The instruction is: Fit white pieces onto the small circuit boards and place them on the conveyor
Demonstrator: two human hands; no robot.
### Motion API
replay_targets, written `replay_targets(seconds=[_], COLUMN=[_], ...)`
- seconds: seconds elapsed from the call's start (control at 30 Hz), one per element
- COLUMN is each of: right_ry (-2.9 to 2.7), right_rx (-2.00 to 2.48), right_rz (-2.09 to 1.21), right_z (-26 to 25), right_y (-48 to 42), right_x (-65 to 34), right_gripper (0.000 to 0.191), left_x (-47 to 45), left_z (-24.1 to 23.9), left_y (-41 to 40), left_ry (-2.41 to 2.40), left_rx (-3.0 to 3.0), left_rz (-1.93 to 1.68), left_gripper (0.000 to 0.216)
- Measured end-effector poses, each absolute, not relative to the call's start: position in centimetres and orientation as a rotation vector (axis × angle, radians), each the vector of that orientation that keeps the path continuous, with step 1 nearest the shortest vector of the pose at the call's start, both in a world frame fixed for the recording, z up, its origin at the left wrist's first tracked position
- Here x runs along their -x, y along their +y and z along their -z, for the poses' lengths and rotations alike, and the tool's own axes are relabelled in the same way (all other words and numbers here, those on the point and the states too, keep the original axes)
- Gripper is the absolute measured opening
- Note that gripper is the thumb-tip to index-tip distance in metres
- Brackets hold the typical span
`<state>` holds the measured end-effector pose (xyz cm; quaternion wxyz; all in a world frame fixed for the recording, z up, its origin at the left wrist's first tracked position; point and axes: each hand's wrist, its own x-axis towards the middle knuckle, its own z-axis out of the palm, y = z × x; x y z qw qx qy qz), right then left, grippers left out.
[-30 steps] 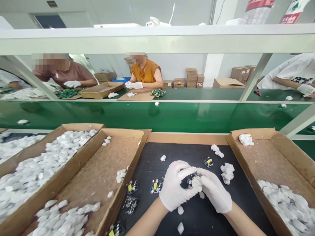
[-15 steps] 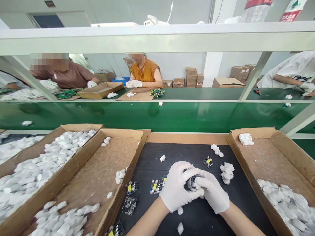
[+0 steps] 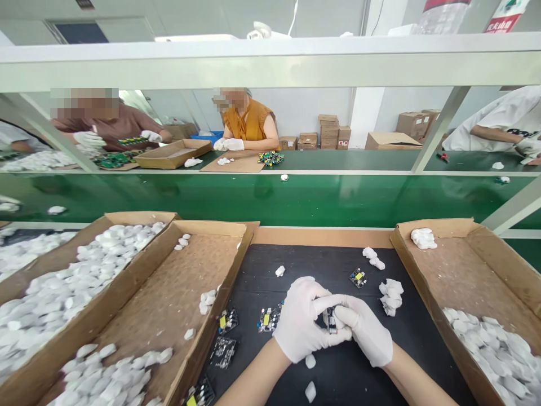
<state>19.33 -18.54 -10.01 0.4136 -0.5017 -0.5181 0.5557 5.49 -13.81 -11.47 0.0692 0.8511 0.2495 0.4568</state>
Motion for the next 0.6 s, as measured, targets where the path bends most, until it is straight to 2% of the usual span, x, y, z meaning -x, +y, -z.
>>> replay_targets(seconds=[0.17, 0.3, 0.47, 0.6], right_ry=[-1.322, -1.216, -1.170, -1.130], right_rx=[1.123, 0.996, 1.104, 1.113], right_rz=[-1.556, -1.678, -1.529, -1.538], right_z=[9.5, 9.6, 10.7, 11.2], right_y=[-18.6, -18.6, -18.9, -18.9], right_x=[-19.3, -19.1, -19.3, -19.5], right_gripper=[0.024, 0.033, 0.036, 0.038], left_x=[-5.1, -5.1, -5.2, -5.2], left_z=[12.1, 12.4, 12.3, 12.2], left_y=[-13.5, -13.5, -13.8, -14.1], left_ry=[0.724, 0.687, 0.630, 0.620], left_rx=[-2.524, -2.448, -2.335, -2.264], left_rz=[-1.380, -1.293, -1.245, -1.213], left_gripper=[0.035, 0.043, 0.045, 0.037])
